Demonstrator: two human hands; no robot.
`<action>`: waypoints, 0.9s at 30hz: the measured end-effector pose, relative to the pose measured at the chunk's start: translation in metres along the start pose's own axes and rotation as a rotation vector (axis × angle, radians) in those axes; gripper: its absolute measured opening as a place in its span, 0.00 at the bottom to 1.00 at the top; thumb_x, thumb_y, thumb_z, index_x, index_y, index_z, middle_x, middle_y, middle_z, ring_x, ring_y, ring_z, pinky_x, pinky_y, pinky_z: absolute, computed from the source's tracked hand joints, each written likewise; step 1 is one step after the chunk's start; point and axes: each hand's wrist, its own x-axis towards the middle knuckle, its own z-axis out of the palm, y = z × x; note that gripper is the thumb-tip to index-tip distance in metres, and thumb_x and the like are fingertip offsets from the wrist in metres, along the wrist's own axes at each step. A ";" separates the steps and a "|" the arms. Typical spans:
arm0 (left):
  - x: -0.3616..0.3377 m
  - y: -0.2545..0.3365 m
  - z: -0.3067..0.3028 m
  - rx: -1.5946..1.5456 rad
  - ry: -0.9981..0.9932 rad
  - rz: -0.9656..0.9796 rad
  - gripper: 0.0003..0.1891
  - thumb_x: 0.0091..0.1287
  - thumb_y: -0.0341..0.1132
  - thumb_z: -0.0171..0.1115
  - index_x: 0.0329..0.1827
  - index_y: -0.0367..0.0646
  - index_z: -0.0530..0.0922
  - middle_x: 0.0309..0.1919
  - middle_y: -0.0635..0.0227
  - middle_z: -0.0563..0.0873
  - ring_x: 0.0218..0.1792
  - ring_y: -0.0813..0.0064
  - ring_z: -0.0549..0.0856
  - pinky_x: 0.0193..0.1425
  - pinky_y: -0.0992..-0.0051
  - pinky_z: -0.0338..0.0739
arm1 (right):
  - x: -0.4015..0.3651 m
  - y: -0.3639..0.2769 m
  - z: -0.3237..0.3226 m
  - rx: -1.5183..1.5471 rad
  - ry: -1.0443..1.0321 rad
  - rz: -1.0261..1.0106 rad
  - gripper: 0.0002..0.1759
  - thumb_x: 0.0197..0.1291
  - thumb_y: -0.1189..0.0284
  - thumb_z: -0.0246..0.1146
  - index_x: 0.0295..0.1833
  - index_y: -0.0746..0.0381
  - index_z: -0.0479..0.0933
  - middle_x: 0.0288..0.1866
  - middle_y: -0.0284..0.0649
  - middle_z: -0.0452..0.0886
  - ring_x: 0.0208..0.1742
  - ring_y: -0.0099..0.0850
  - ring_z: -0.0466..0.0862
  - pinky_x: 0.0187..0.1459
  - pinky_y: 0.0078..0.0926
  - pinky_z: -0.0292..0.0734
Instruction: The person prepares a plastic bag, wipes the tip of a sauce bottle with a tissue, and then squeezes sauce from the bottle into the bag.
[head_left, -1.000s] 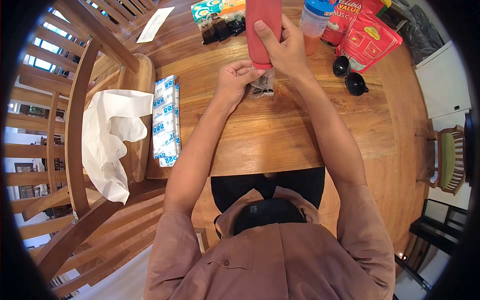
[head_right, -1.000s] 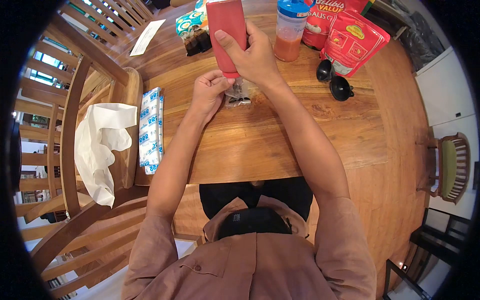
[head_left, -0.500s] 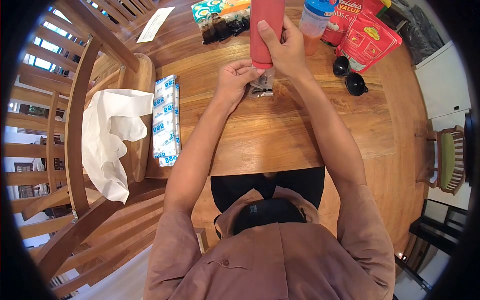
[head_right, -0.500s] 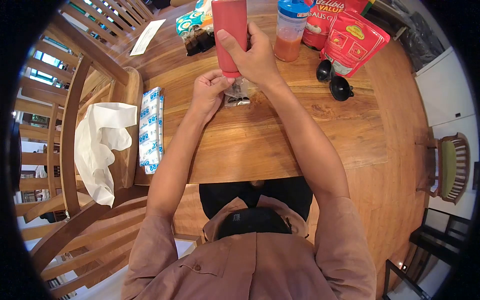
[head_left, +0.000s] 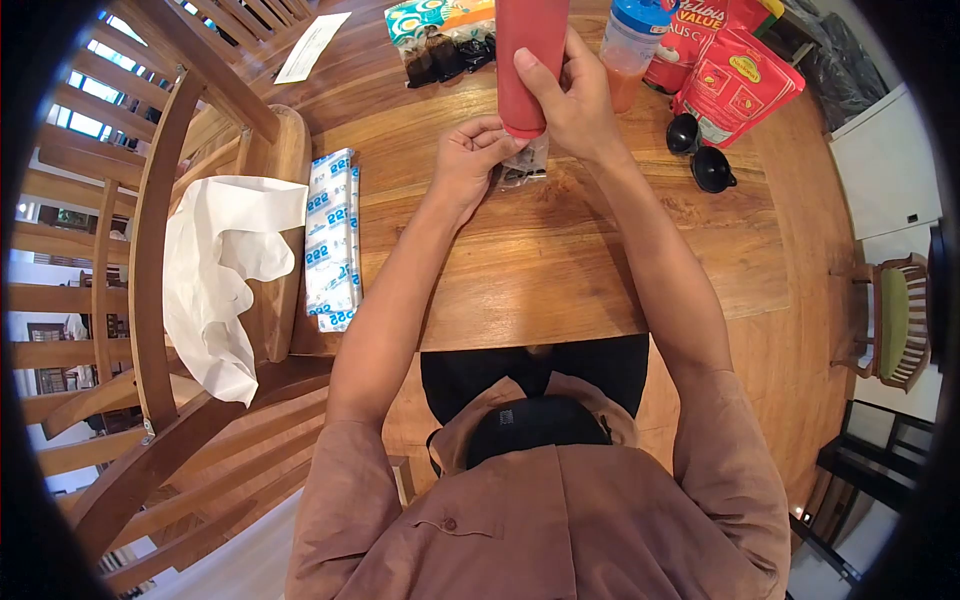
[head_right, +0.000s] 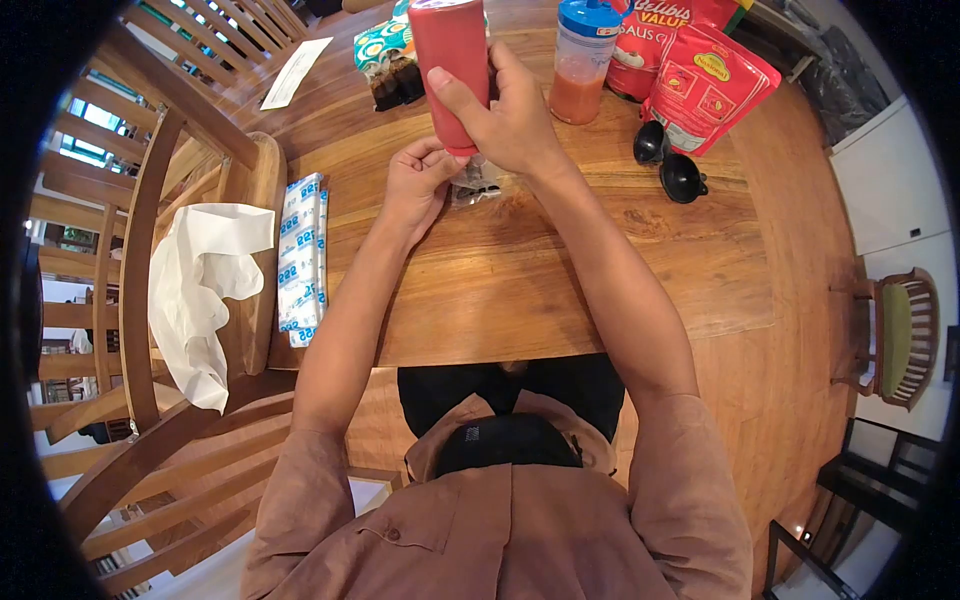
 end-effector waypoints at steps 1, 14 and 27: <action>-0.001 0.001 0.001 0.014 -0.007 -0.004 0.13 0.65 0.21 0.68 0.52 0.35 0.81 0.46 0.60 0.89 0.46 0.74 0.88 0.54 0.75 0.82 | 0.000 -0.002 0.001 -0.040 -0.016 -0.044 0.24 0.65 0.57 0.68 0.53 0.67 0.77 0.40 0.40 0.85 0.38 0.23 0.83 0.40 0.24 0.80; -0.002 0.002 -0.002 -0.007 -0.058 -0.011 0.12 0.66 0.21 0.67 0.52 0.36 0.81 0.46 0.62 0.89 0.46 0.76 0.88 0.53 0.74 0.83 | -0.001 -0.002 -0.004 -0.239 -0.142 -0.014 0.20 0.70 0.62 0.66 0.58 0.66 0.76 0.43 0.33 0.84 0.42 0.16 0.81 0.41 0.17 0.78; -0.003 0.004 0.001 0.004 -0.038 -0.042 0.10 0.65 0.22 0.68 0.47 0.36 0.82 0.43 0.62 0.90 0.42 0.77 0.88 0.51 0.75 0.82 | 0.000 -0.005 0.002 -0.179 -0.013 -0.004 0.28 0.64 0.51 0.69 0.50 0.68 0.79 0.35 0.42 0.86 0.35 0.25 0.84 0.37 0.25 0.79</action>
